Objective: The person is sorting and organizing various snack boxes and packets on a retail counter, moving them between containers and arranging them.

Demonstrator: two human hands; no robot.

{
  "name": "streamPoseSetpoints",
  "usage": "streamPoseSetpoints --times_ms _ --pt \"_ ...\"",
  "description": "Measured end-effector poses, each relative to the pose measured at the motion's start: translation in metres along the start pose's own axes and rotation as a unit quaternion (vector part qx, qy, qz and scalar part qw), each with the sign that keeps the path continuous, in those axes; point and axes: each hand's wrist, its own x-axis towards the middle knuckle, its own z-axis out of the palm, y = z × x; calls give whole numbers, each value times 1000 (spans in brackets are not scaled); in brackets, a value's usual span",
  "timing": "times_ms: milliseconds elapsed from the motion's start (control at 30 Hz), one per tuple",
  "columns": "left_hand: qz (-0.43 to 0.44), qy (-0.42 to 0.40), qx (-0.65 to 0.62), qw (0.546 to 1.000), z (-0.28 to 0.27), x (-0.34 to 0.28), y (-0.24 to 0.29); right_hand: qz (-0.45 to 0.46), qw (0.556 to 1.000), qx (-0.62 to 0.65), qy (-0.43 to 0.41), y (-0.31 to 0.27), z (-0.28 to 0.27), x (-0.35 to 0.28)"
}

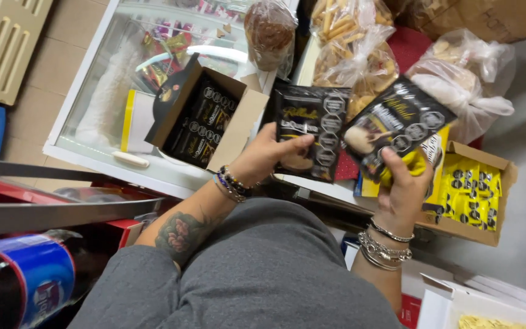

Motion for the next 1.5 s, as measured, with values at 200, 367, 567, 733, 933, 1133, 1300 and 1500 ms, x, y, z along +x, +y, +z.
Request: streamPoseSetpoints --times_ms 200,367,567,733,933,1133,1300,1500 --pt "6 -41 -57 997 16 -8 -11 31 978 -102 -178 43 -1 3" --pt "139 84 129 978 -12 -7 17 47 956 -238 -168 27 -20 15" --pt "335 317 397 793 -103 5 17 54 968 -227 -92 34 -44 32" --pt "350 353 404 767 -157 17 -10 40 964 -222 -142 34 -39 27" --pt "273 427 303 807 -144 -5 1 51 959 -237 -144 22 -38 20" --pt "260 443 249 821 -157 -21 -18 58 973 -186 -120 14 -33 21" --pt "292 301 670 612 -178 -21 -18 81 967 -204 -130 12 -28 19" --pt "-70 148 754 636 -173 7 -18 75 968 -204 -123 4 -20 14"
